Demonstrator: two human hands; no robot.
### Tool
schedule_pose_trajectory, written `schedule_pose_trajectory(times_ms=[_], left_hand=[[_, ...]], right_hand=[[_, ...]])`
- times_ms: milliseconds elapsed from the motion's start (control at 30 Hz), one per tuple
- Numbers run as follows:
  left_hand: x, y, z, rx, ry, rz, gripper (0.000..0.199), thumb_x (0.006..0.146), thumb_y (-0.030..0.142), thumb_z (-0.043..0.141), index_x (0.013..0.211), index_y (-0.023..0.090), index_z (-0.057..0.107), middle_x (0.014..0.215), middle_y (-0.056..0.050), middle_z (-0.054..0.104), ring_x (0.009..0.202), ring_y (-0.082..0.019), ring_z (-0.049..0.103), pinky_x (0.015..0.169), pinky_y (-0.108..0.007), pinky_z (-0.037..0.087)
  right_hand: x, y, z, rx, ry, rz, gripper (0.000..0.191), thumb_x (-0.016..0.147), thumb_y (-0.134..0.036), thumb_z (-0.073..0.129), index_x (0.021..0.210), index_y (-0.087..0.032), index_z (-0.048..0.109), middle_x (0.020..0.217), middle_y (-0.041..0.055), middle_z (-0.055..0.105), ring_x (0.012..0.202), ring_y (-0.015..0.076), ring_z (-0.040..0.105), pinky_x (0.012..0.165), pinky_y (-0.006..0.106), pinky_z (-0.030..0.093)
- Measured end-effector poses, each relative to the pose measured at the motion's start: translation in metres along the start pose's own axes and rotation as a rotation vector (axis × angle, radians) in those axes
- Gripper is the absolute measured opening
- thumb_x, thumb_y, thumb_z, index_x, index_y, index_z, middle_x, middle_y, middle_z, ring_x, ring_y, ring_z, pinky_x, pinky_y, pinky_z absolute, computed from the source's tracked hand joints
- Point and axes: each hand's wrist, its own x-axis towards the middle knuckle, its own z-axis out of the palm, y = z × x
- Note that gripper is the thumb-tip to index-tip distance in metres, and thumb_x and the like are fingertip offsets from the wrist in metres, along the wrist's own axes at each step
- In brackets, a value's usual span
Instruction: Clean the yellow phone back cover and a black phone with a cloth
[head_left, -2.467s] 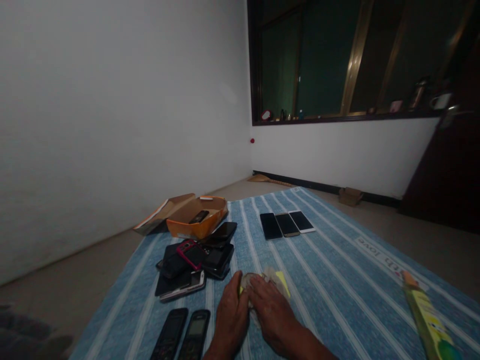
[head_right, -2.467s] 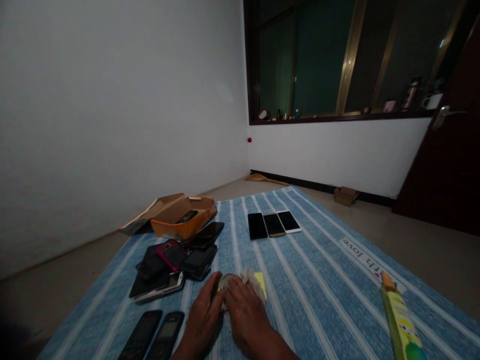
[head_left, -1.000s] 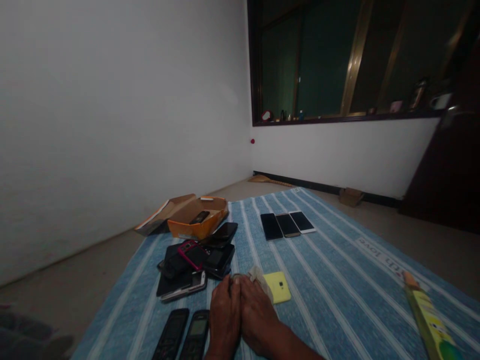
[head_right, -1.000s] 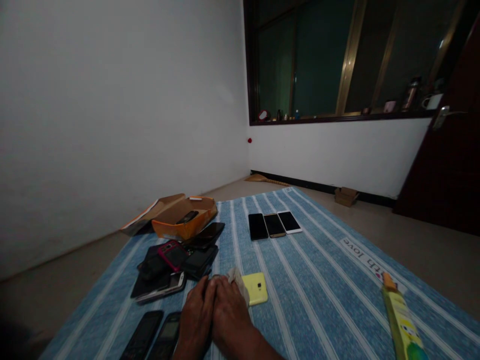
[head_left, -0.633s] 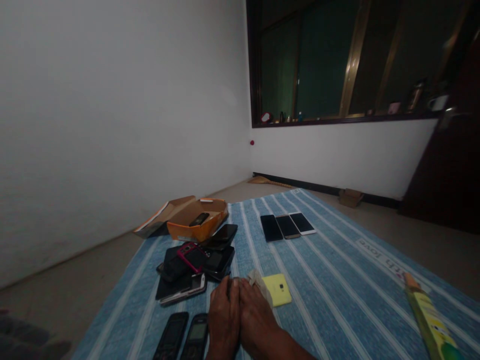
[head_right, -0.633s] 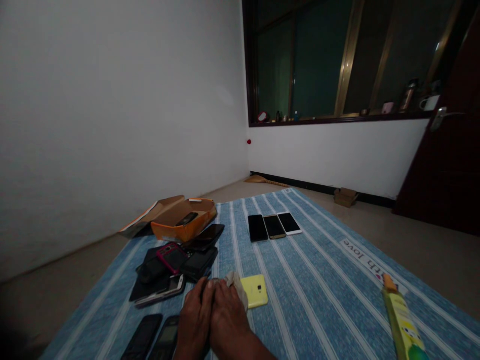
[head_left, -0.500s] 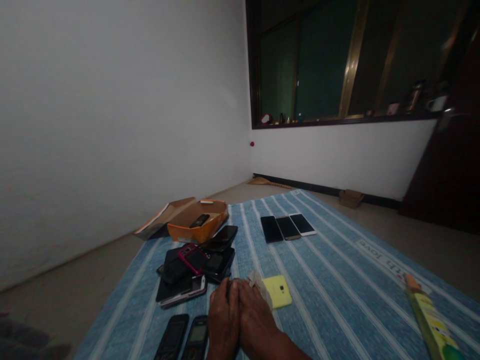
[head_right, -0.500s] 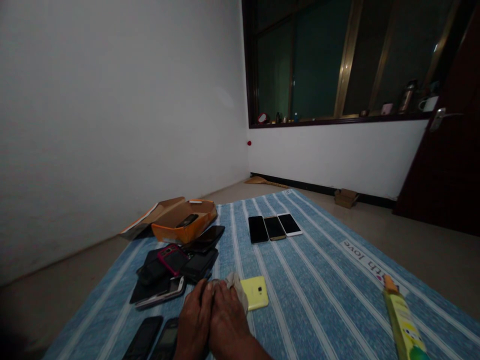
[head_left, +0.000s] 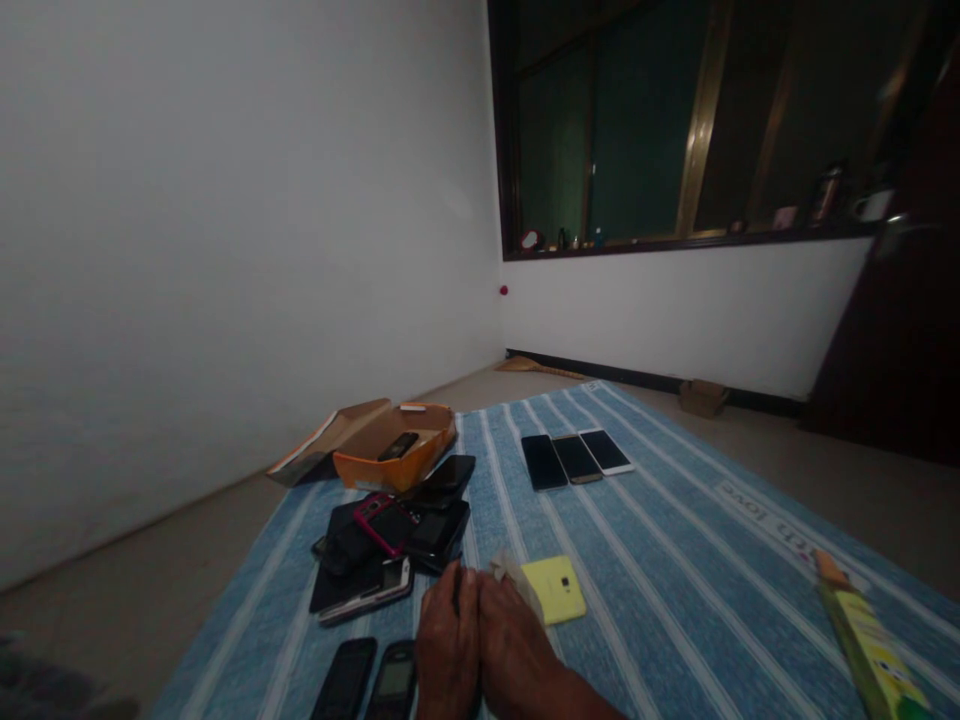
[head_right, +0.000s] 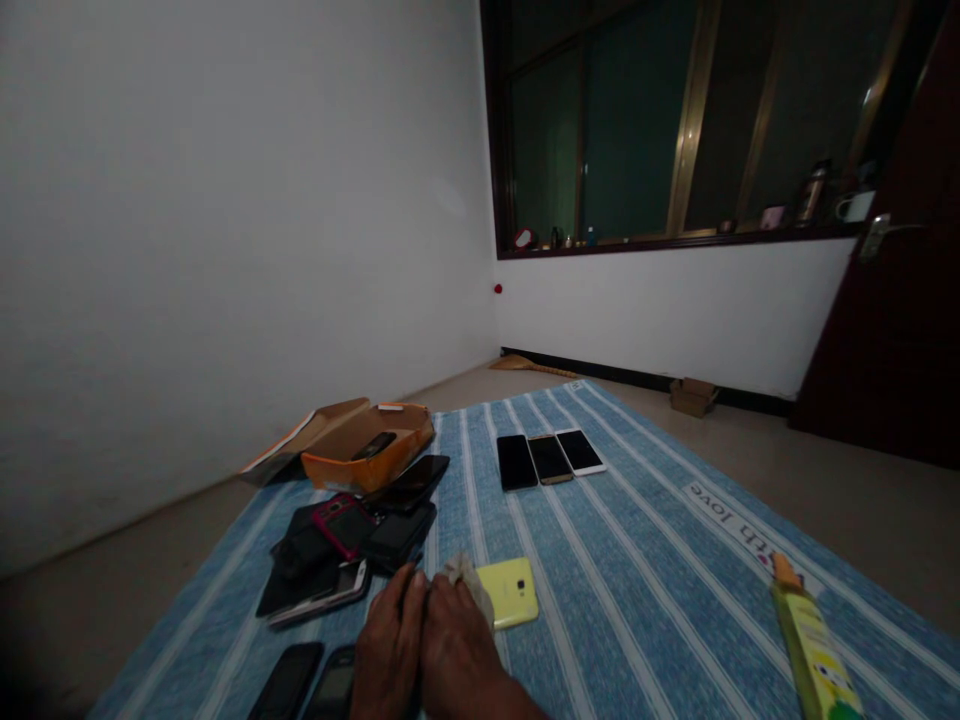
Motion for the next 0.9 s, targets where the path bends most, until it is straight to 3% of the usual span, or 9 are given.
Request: schedule_pose_trajectory(times_ms=[100, 367, 633, 767, 900], left_hand=[[0.001, -0.002, 0.000, 0.003, -0.006, 0.000, 0.060, 0.077, 0.064, 0.045, 0.104, 0.014, 0.064, 0.110, -0.017, 0.069, 0.109, -0.033, 0.063, 0.104, -0.053, 0.046], [0.000, -0.004, 0.000, -0.005, -0.008, 0.046, 0.054, 0.077, 0.063, 0.048, 0.101, 0.018, 0.065, 0.108, -0.014, 0.070, 0.107, -0.031, 0.065, 0.101, -0.050, 0.049], [-0.007, -0.003, 0.001, 0.088, -0.137, 0.204, 0.047, 0.084, 0.054, 0.047, 0.106, 0.017, 0.066, 0.107, -0.014, 0.070, 0.104, -0.028, 0.066, 0.097, -0.047, 0.051], [-0.008, -0.009, 0.003, 0.209, -0.168, 0.332, 0.044, 0.086, 0.046, 0.046, 0.111, 0.016, 0.065, 0.111, -0.015, 0.070, 0.107, -0.029, 0.065, 0.096, -0.049, 0.052], [-0.009, -0.015, 0.005, 0.299, -0.201, 0.397, 0.042, 0.087, 0.040, 0.046, 0.117, 0.016, 0.063, 0.119, -0.015, 0.068, 0.112, -0.029, 0.064, 0.097, -0.049, 0.052]], right_hand=[[0.001, -0.001, 0.009, -0.051, 0.057, 0.045, 0.058, 0.089, -0.009, 0.048, 0.145, -0.011, 0.036, 0.137, 0.0142, 0.055, 0.128, 0.0256, 0.049, 0.109, 0.045, 0.040], [-0.019, 0.007, 0.004, -0.118, 0.067, -0.158, 0.058, 0.091, -0.017, 0.049, 0.147, -0.011, 0.035, 0.135, 0.0167, 0.056, 0.127, 0.0257, 0.051, 0.104, 0.040, 0.046], [-0.038, 0.009, -0.039, -0.065, -0.043, -0.013, 0.062, 0.088, -0.009, 0.045, 0.147, -0.021, 0.036, 0.146, 0.0101, 0.048, 0.136, 0.0217, 0.042, 0.109, 0.039, 0.041], [-0.049, 0.031, -0.065, -0.099, -0.078, 0.034, 0.057, 0.083, -0.003, 0.044, 0.135, -0.024, 0.053, 0.144, 0.0097, 0.051, 0.135, 0.0242, 0.045, 0.106, 0.047, 0.043], [-0.064, 0.057, -0.079, -0.138, -0.008, 0.143, 0.061, 0.083, -0.002, 0.041, 0.138, -0.025, 0.051, 0.145, 0.0087, 0.050, 0.136, 0.0230, 0.044, 0.107, 0.048, 0.042]])
